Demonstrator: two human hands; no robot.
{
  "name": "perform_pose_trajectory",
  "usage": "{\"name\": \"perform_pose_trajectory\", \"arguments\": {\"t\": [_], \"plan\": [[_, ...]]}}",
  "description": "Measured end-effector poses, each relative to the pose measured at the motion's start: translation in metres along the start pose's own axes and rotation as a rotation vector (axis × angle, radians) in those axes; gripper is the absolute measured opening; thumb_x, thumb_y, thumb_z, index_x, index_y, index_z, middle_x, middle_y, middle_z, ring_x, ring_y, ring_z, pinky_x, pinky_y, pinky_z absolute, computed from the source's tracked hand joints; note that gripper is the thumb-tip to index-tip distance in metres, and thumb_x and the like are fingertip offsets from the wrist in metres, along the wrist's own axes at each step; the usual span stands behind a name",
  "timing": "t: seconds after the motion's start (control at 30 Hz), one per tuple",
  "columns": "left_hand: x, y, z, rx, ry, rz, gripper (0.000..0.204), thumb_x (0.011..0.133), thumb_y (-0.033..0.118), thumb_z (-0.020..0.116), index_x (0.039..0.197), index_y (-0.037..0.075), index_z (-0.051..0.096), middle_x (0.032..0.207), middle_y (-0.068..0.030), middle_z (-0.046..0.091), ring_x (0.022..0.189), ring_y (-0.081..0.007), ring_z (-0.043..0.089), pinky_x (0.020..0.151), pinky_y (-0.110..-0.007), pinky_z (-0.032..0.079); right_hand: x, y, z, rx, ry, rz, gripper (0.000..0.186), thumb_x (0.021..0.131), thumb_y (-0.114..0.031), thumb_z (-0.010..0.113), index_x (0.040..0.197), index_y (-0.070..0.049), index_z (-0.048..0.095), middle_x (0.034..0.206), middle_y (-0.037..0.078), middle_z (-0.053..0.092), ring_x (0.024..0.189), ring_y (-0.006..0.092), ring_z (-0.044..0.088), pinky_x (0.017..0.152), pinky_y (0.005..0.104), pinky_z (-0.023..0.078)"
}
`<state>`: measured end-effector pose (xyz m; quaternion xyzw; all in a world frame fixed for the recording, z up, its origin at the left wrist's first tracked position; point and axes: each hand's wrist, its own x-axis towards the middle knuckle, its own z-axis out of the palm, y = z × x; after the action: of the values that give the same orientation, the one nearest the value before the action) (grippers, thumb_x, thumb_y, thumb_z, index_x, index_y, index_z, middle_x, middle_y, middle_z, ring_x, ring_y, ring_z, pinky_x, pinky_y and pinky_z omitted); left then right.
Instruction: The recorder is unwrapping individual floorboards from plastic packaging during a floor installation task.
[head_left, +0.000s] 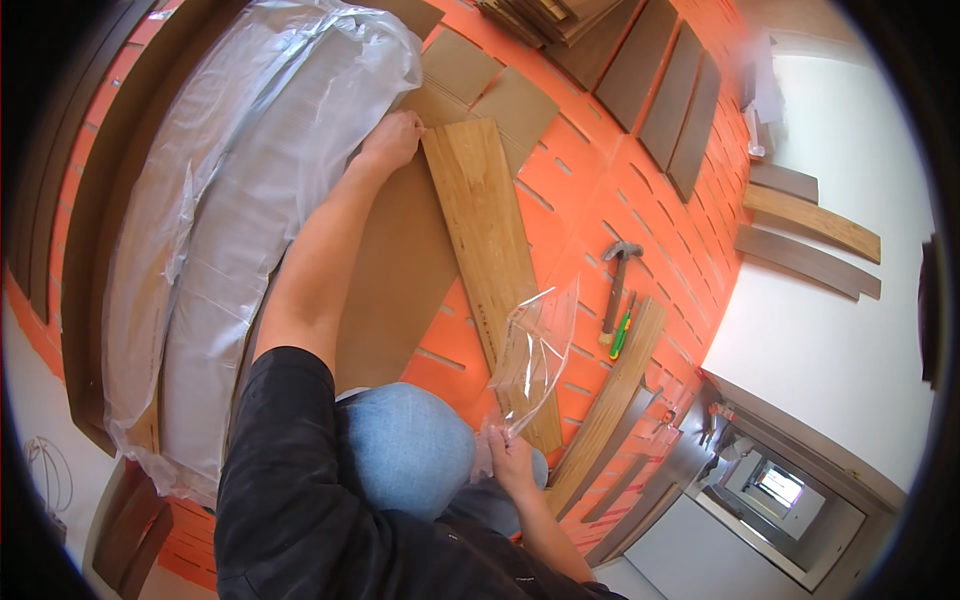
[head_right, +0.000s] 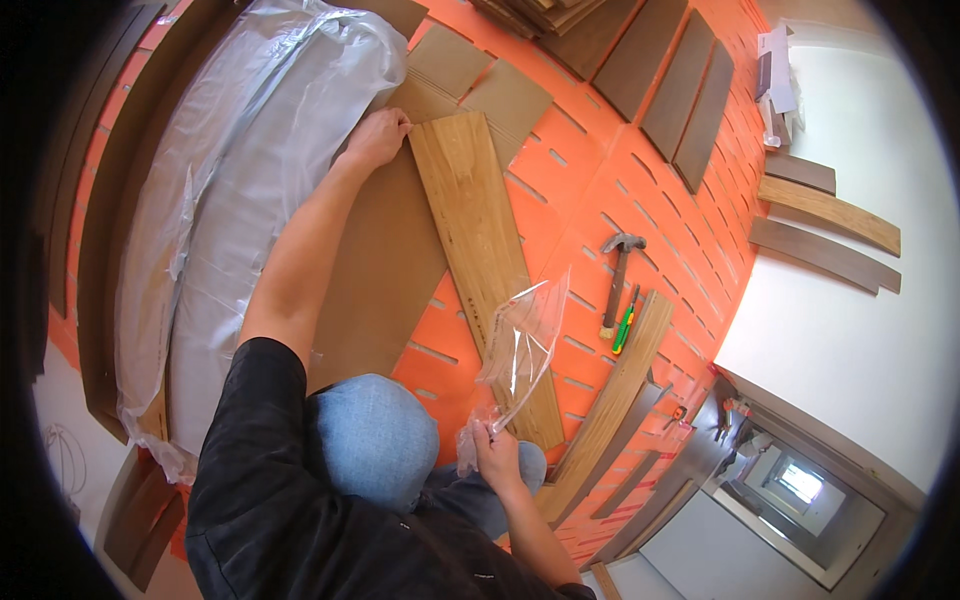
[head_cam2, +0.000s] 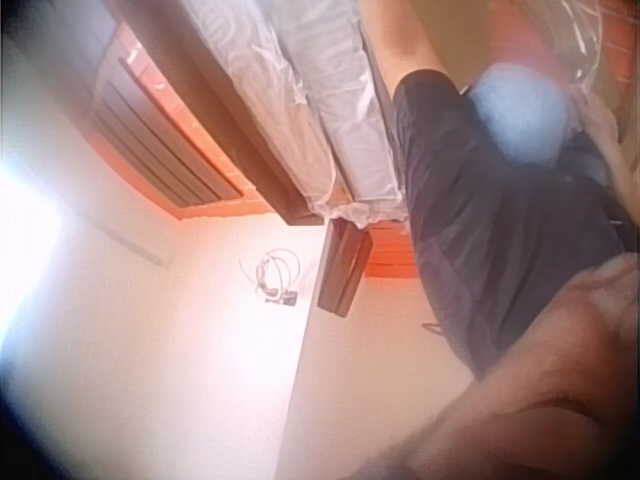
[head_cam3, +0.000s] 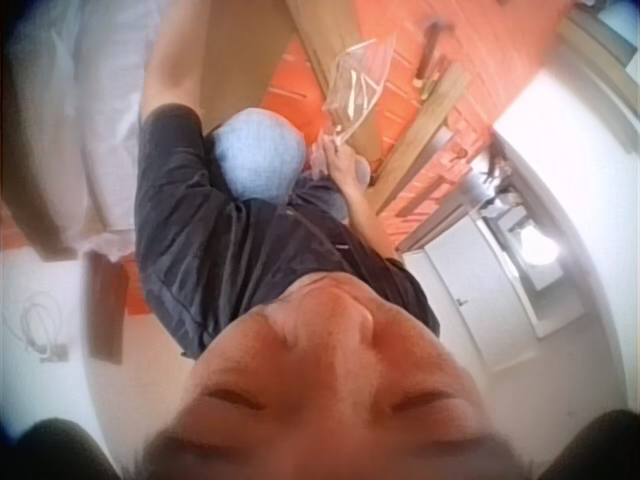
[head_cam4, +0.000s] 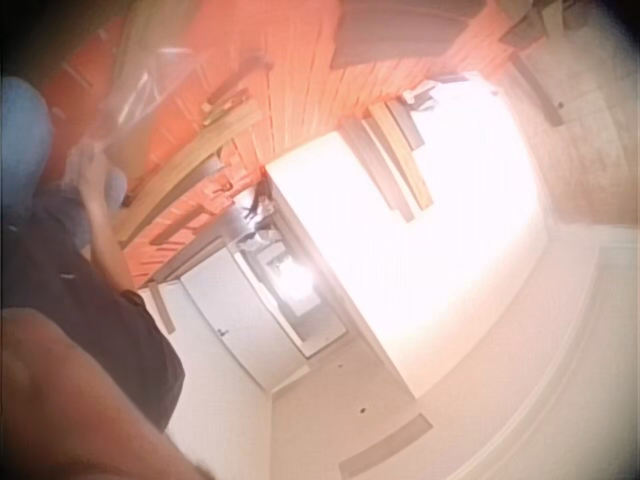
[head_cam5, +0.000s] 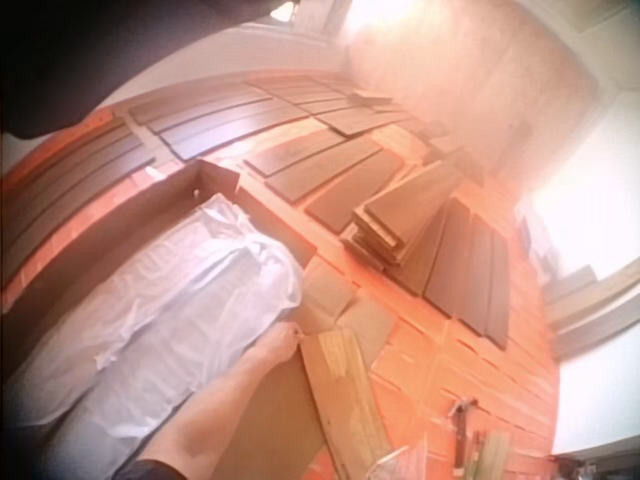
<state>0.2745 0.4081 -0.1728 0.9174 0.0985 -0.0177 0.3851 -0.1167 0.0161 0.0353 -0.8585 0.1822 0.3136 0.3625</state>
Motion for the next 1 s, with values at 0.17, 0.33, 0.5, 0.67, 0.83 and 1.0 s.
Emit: {"name": "perform_pose_trajectory", "arguments": {"t": [0.17, 0.33, 0.5, 0.67, 0.83, 1.0], "plan": [[-0.017, -0.016, 0.012, -0.098, 0.084, 0.023, 0.021, 0.102, 0.024, 0.064, 0.108, 0.005, 0.07, 0.112, -0.0163, 0.072, 0.109, -0.0386, 0.067, 0.093, -0.049, 0.052, 0.0, -0.003, 0.003, -0.063, -0.021, 0.004, 0.033, 0.106, -0.031, 0.062, 0.097, -0.001, 0.073, 0.076, 0.016, 0.07, 0.07, 0.0248, 0.07, 0.067, 0.0395, 0.053], [-0.056, -0.002, 0.026, -0.181, 0.084, 0.101, 0.022, 0.102, 0.023, 0.066, 0.107, 0.002, 0.07, 0.108, -0.0171, 0.072, 0.105, -0.0369, 0.068, 0.091, -0.046, 0.053, 0.0, 0.014, 0.006, -0.076, -0.017, -0.01, 0.032, 0.106, -0.031, 0.062, 0.099, -0.001, 0.073, 0.077, 0.018, 0.07, 0.071, 0.0299, 0.07, 0.067, 0.0404, 0.053], [-0.126, 0.043, 0.034, -0.535, -0.133, -0.071, 0.02, 0.103, 0.022, 0.068, 0.107, 0.002, 0.07, 0.103, -0.0108, 0.071, 0.1, -0.0225, 0.07, 0.089, -0.038, 0.053, 0.004, -0.006, 0.0, -0.122, -0.012, -0.045, 0.032, 0.105, -0.03, 0.064, 0.101, 0.001, 0.071, 0.085, 0.021, 0.071, 0.078, 0.0341, 0.072, 0.072, 0.0434, 0.055], [-0.21, 0.105, 0.036, -0.942, -0.583, 0.298, 0.015, 0.105, 0.021, 0.069, 0.106, 0.006, 0.071, 0.103, 0.0007, 0.068, 0.104, -0.011, 0.062, 0.1, -0.032, 0.05, 0.01, -0.035, 0.007, -0.836, -0.18, -0.589, 0.015, 0.095, -0.016, 0.066, 0.101, -0.004, 0.072, 0.096, 0.018, 0.071, 0.096, 0.0374, 0.07, 0.087, 0.0492, 0.057], [-0.288, 0.121, 0.065, -1.112, -1.428, 0.03, 0.013, 0.105, 0.019, 0.069, 0.104, 0.006, 0.07, 0.11, -0.0015, 0.07, 0.113, -0.0121, 0.062, 0.106, -0.033, 0.049, 0.008, -0.02, 0.022, -1.001, -0.251, -0.622, 0.022, 0.089, -0.013, 0.064, 0.107, -0.001, 0.07, 0.104, 0.022, 0.068, 0.11, 0.0419, 0.066, 0.11, 0.0539, 0.048], [-0.319, 0.125, 0.075, -1.324, -1.275, 0.066, 0.009, 0.107, 0.013, 0.064, 0.107, 0.004, 0.062, 0.11, -0.0064, 0.071, 0.1, -0.0145, 0.066, 0.093, -0.033, 0.055, 0.006, -0.045, -0.011, -0.127, -0.033, -0.358, 0.038, 0.097, -0.01, 0.064, 0.133, 0.003, 0.064, 0.124, 0.021, 0.07, 0.12, 0.0376, 0.066, 0.107, 0.0411, 0.052]]}}
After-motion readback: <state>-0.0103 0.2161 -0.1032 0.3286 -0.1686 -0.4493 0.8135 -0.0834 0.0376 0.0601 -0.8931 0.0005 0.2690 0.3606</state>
